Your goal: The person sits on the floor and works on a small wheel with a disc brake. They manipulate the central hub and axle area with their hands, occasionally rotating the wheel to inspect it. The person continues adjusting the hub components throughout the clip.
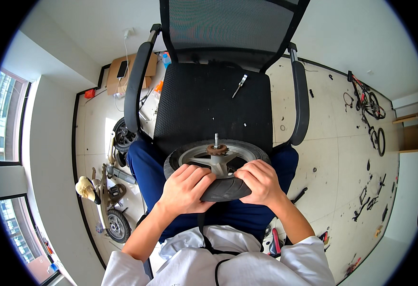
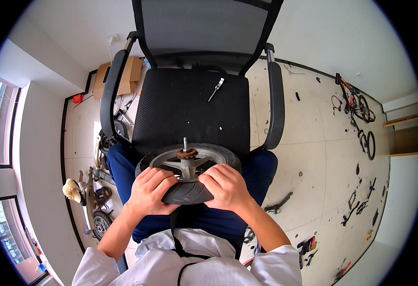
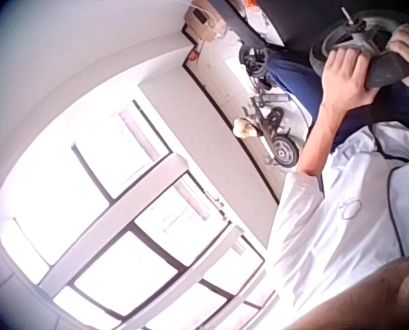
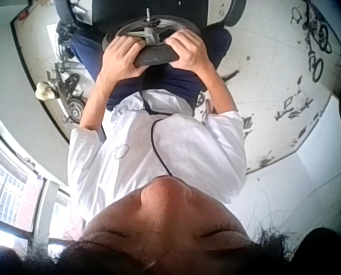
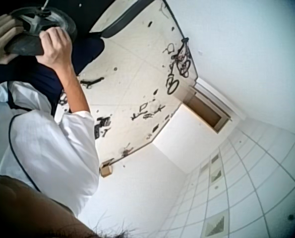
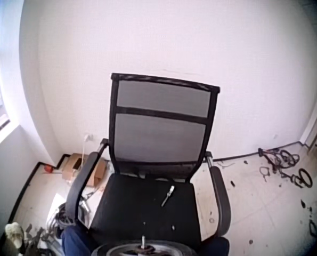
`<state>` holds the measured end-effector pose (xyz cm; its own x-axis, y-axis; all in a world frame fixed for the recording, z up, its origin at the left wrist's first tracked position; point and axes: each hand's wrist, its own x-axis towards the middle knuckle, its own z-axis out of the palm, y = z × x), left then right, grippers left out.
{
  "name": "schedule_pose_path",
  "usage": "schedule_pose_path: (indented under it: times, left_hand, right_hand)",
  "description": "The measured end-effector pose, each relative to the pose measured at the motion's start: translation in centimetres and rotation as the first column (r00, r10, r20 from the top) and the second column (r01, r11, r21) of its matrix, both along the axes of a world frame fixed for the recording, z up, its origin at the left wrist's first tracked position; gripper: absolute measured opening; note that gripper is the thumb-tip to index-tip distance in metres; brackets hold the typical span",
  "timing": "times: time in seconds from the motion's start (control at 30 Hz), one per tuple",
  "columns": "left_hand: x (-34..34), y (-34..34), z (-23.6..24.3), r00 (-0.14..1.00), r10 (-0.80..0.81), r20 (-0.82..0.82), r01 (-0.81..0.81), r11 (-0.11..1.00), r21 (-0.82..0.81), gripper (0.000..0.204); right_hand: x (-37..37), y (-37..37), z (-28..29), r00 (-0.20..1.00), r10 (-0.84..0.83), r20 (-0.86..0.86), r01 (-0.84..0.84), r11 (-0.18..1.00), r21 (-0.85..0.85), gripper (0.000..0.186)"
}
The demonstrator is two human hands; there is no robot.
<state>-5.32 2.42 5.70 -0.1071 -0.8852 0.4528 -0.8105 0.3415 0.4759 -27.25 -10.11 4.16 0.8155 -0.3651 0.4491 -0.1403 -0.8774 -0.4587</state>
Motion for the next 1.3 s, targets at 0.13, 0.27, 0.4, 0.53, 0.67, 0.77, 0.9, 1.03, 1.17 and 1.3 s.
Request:
schedule_pose_path:
  times: [0.13, 0.27, 0.4, 0.53, 0.67, 0.77, 0.9, 1.03, 1.17, 1.3]
  left_hand:
    - [-0.2, 0.3, -0.3, 1.000, 0.010, -0.018, -0.010, 1.000, -0.019, 0.046]
    - [-0.2, 0.5, -0.4, 1.000, 0.002, -0.007, -0.002, 1.000, -0.014, 0.045]
    - [-0.5, 0.9, -0.6, 1.000, -0.029, 0.011, 0.029, 1.000, 0.003, 0.044]
    - [-0.6, 2.2, -1.4, 0.994, -0.084, 0.074, 0.082, 0.996, 0.025, 0.052]
    - [-0.5, 2.6, -2.2, 0.992, -0.090, 0.087, 0.090, 0.996, 0.004, 0.052]
    - [-0.7, 2.5, -2.1, 0.992, -0.087, 0.089, 0.087, 0.996, 0.005, 0.051]
    - [-0.9, 1.9, -1.3, 0.991, -0.098, 0.089, 0.096, 0.995, 0.031, 0.050]
    - [-0.7, 1.7, -1.4, 0.993, -0.094, 0.065, 0.090, 0.995, 0.052, 0.050]
    - [-0.4, 1.7, -1.4, 0.995, -0.088, 0.047, 0.085, 0.995, 0.058, 0.049]
    - [-0.1, 1.5, -1.2, 0.996, -0.082, 0.021, 0.081, 0.996, 0.031, 0.055]
  right_hand:
    - [0.3, 0.3, 0.2, 1.000, -0.011, 0.015, 0.012, 1.000, -0.021, 0.039]
    - [-0.1, 0.6, 0.4, 0.998, 0.007, -0.056, -0.007, 1.000, 0.002, 0.049]
    - [-0.2, 0.1, 3.2, 0.970, 0.145, -0.193, -0.096, 0.965, 0.244, 0.048]
    - [-0.1, -4.4, 5.9, 0.876, 0.466, -0.124, -0.276, 0.694, 0.665, 0.045]
    - [2.9, -5.1, 4.7, 0.882, 0.315, -0.349, -0.232, 0.937, 0.261, 0.018]
    - [4.9, -4.3, 2.6, 0.811, 0.354, -0.466, -0.381, 0.924, 0.038, 0.008]
    - [6.5, -4.3, 0.2, 0.770, 0.365, -0.523, -0.474, 0.877, -0.086, 0.007]
    - [7.0, -4.6, -0.3, 0.750, 0.386, -0.537, -0.527, 0.840, -0.131, 0.006]
    - [7.5, -5.1, -1.1, 0.825, 0.435, -0.360, -0.444, 0.894, 0.060, 0.007]
    - [7.1, -6.1, 0.7, 0.922, 0.292, -0.255, -0.211, 0.930, 0.302, 0.007]
